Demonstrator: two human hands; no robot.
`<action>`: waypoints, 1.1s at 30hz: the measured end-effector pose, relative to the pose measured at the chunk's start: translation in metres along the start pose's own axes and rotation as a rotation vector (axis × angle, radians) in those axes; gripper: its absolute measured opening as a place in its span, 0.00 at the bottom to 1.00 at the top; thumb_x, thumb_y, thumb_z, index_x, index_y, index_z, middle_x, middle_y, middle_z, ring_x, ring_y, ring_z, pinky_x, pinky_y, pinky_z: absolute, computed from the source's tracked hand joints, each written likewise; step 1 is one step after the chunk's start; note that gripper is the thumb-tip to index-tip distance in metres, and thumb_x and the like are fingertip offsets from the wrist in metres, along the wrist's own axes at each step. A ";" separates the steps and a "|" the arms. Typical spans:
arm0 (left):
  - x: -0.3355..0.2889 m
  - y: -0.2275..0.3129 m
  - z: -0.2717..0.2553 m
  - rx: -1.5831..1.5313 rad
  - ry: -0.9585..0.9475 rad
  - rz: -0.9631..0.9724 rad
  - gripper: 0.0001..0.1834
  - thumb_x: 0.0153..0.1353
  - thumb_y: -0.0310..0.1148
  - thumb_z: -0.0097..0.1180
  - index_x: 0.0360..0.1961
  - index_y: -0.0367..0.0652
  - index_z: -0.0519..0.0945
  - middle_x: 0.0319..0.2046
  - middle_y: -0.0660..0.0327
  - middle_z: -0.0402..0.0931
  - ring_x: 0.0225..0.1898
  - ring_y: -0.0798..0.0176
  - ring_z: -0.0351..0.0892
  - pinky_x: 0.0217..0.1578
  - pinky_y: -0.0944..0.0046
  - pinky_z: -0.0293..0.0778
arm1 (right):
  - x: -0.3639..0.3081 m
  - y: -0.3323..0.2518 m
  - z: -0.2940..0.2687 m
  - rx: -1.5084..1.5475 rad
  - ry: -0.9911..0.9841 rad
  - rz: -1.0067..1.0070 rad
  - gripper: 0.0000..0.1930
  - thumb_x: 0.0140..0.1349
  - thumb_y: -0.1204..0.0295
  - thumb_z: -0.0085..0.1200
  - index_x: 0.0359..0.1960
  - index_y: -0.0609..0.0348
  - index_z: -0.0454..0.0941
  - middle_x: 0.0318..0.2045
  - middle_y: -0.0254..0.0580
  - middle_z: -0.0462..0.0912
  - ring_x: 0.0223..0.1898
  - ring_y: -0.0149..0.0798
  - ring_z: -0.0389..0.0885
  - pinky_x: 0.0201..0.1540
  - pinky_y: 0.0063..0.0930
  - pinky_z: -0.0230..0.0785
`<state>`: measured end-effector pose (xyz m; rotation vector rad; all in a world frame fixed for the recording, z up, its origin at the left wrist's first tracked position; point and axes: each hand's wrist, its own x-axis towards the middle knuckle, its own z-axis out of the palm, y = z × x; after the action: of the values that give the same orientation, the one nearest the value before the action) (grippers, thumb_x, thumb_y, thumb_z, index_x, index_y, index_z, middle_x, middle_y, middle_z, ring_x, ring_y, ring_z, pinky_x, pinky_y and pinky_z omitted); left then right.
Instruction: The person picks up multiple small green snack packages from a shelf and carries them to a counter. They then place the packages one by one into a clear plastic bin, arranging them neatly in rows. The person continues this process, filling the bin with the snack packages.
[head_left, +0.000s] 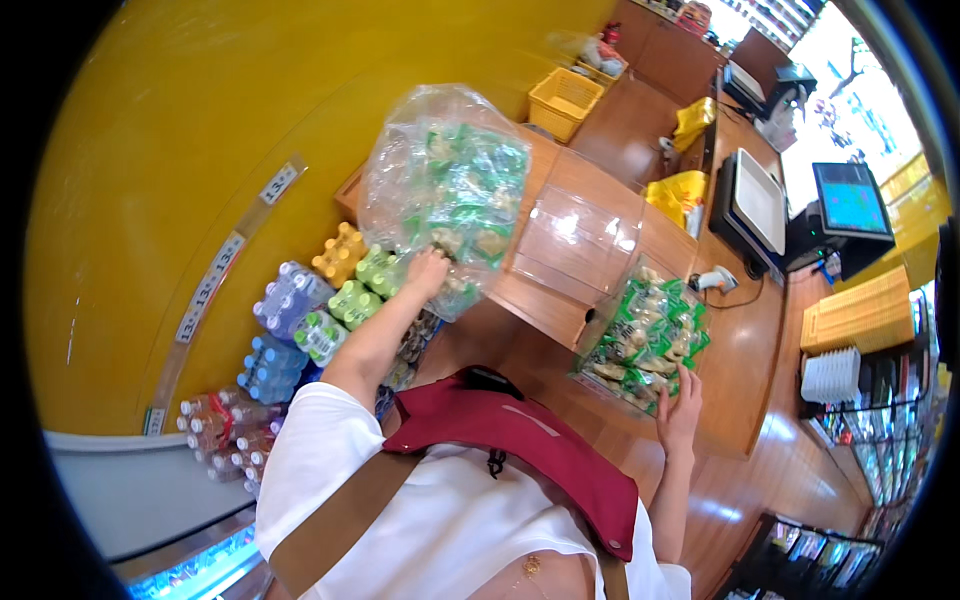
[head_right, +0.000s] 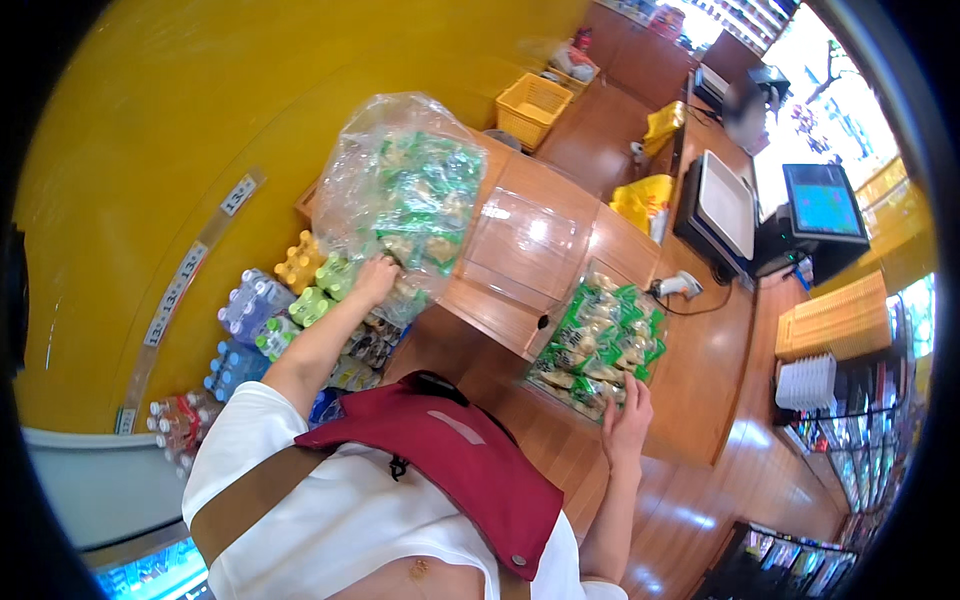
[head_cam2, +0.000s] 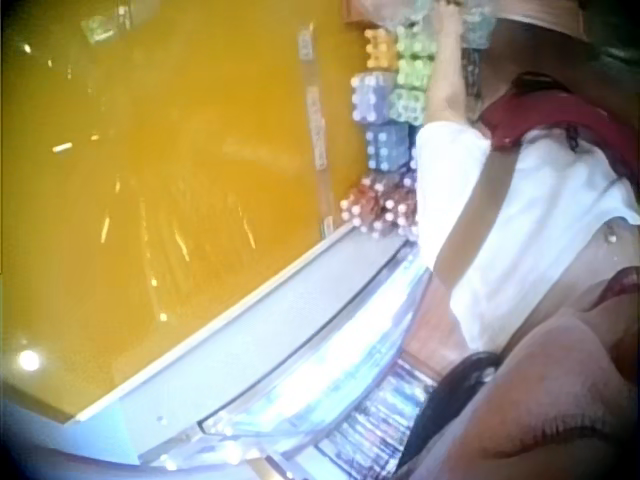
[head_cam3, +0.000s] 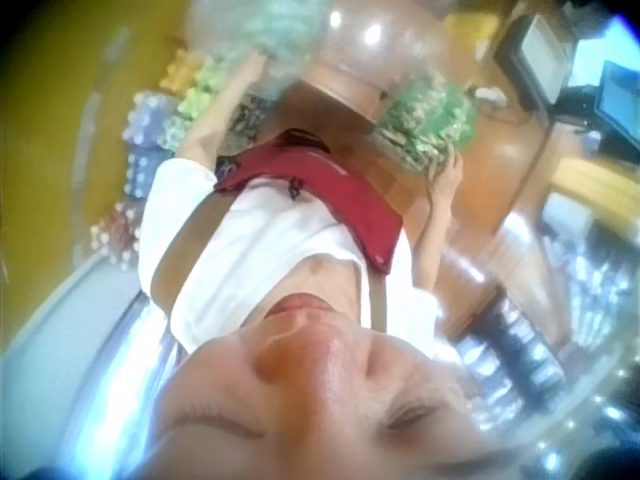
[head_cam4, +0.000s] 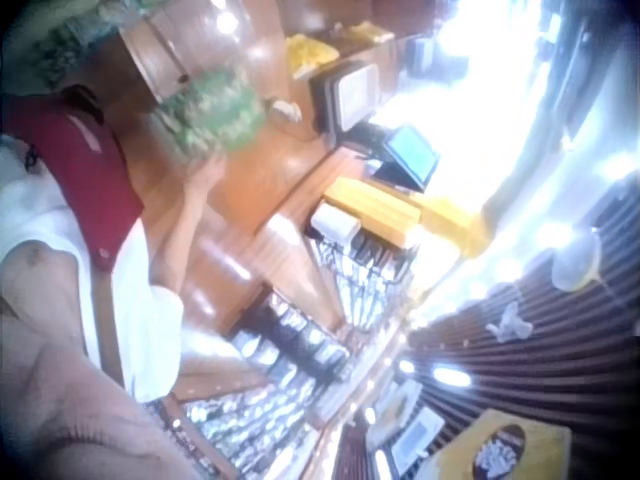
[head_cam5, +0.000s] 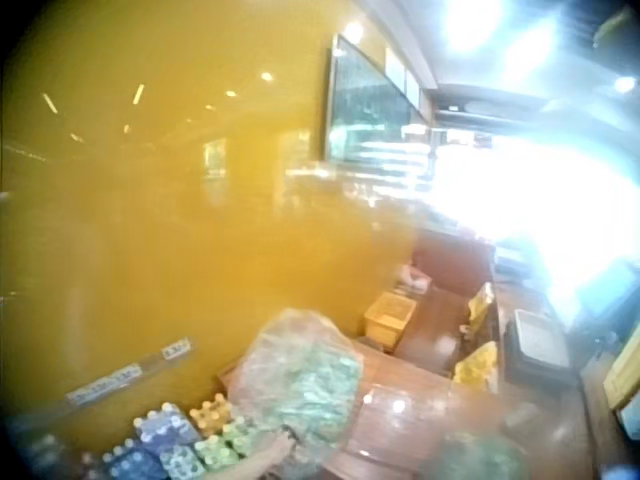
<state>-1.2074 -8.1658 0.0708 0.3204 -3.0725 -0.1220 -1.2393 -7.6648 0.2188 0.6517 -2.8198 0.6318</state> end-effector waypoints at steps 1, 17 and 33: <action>0.008 0.001 -0.005 0.016 -0.051 0.025 0.12 0.53 0.29 0.48 0.37 0.45 0.80 0.38 0.56 0.77 0.48 0.54 0.72 0.45 0.56 0.70 | 0.003 -0.004 -0.004 0.018 0.016 -0.013 0.23 0.56 0.75 0.53 0.55 0.57 0.66 0.50 0.53 0.68 0.51 0.53 0.68 0.54 0.41 0.61; -0.018 0.052 -0.193 -0.474 0.165 -0.189 0.07 0.59 0.28 0.46 0.36 0.37 0.71 0.30 0.48 0.75 0.32 0.47 0.75 0.34 0.54 0.69 | 0.020 -0.033 -0.056 0.813 -0.064 0.189 0.21 0.59 0.75 0.52 0.55 0.56 0.67 0.45 0.42 0.73 0.41 0.32 0.75 0.43 0.23 0.69; 0.034 0.265 -0.119 -1.458 -0.865 -0.247 0.16 0.67 0.42 0.39 0.46 0.42 0.66 0.27 0.59 0.75 0.15 0.76 0.60 0.13 0.75 0.58 | 0.081 0.011 -0.009 0.324 -0.398 -0.124 0.11 0.57 0.70 0.54 0.39 0.61 0.77 0.36 0.48 0.78 0.44 0.49 0.75 0.42 0.37 0.69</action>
<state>-1.2876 -7.9229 0.2128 0.5693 -2.4529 -2.7814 -1.3156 -7.6828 0.2440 1.1121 -3.0207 1.0518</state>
